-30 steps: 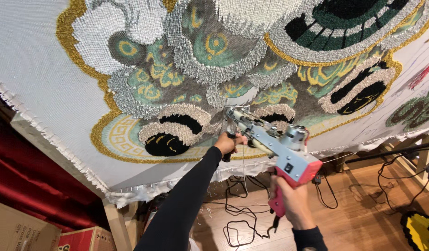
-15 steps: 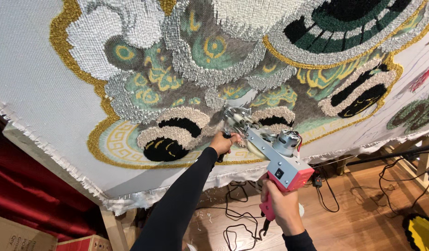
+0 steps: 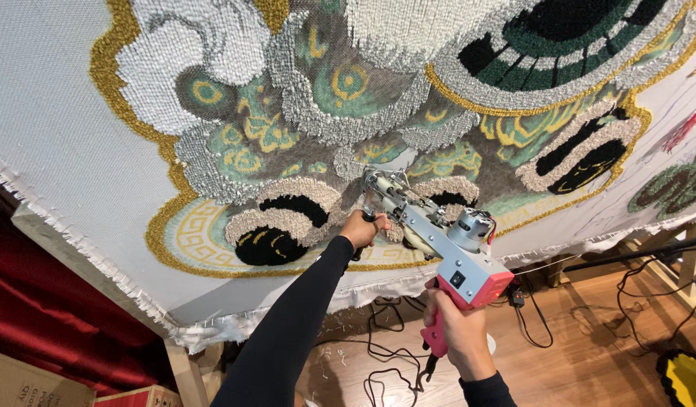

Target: The person uses a handheld tufting gun to apply yarn to a large canvas stretched on a frame. They guide the tool along a pre-drawn design, filling in sections with light-colored yarn. The person occasionally pauses to manually adjust the yarn or the canvas surface.

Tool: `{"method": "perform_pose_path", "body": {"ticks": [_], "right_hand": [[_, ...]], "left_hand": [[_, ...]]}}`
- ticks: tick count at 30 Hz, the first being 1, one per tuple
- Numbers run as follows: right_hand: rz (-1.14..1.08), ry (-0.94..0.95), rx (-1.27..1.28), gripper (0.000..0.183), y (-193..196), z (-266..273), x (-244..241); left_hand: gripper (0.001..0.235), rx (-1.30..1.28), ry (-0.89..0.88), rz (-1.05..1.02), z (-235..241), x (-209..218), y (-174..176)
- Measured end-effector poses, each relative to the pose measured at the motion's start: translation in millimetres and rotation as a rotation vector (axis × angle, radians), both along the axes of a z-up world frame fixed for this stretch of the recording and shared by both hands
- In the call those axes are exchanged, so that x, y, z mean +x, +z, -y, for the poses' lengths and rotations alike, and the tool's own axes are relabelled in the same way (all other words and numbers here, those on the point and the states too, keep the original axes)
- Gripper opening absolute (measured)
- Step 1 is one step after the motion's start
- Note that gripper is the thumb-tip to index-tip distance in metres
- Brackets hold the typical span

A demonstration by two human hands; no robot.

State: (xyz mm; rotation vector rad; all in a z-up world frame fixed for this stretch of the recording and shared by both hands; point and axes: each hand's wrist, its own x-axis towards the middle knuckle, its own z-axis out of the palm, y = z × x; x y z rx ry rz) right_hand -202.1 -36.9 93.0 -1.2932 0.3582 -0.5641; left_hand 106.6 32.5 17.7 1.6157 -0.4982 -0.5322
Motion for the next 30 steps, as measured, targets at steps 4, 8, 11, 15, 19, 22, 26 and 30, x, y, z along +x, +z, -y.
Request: {"method": "perform_pose_path", "body": {"ticks": [4, 8, 11, 15, 19, 22, 26, 30], "right_hand": [[0.015, 0.014, 0.015, 0.016, -2, 2, 0], [0.035, 0.029, 0.077, 0.015, 2, 5, 3], [0.021, 0.008, 0.066, 0.015, 6, 4, 1], [0.019, -0.010, 0.038, 0.016, 13, 5, -2], [-0.005, -0.003, 0.056, 0.018, 20, 8, -9], [-0.033, 0.003, 0.066, 0.022, 27, 14, -21], [-0.052, 0.069, 0.078, 0.024, 31, 37, -43], [-0.024, 0.117, 0.091, 0.022, 33, 61, -69]], "left_hand": [[0.036, 0.038, 0.003, 0.029, -3, -1, 6], [0.036, 0.008, -0.005, 0.045, 2, 5, 8], [0.034, -0.009, -0.009, 0.015, 3, 6, 10], [0.037, 0.061, 0.005, 0.051, 2, 1, 20], [0.031, 0.031, 0.021, 0.022, 5, -9, 25], [0.029, -0.167, 0.014, -0.079, 17, -21, 20], [0.032, -0.247, -0.016, -0.052, 42, -37, 0], [0.027, -0.132, -0.086, -0.090, 62, -49, -19]]}}
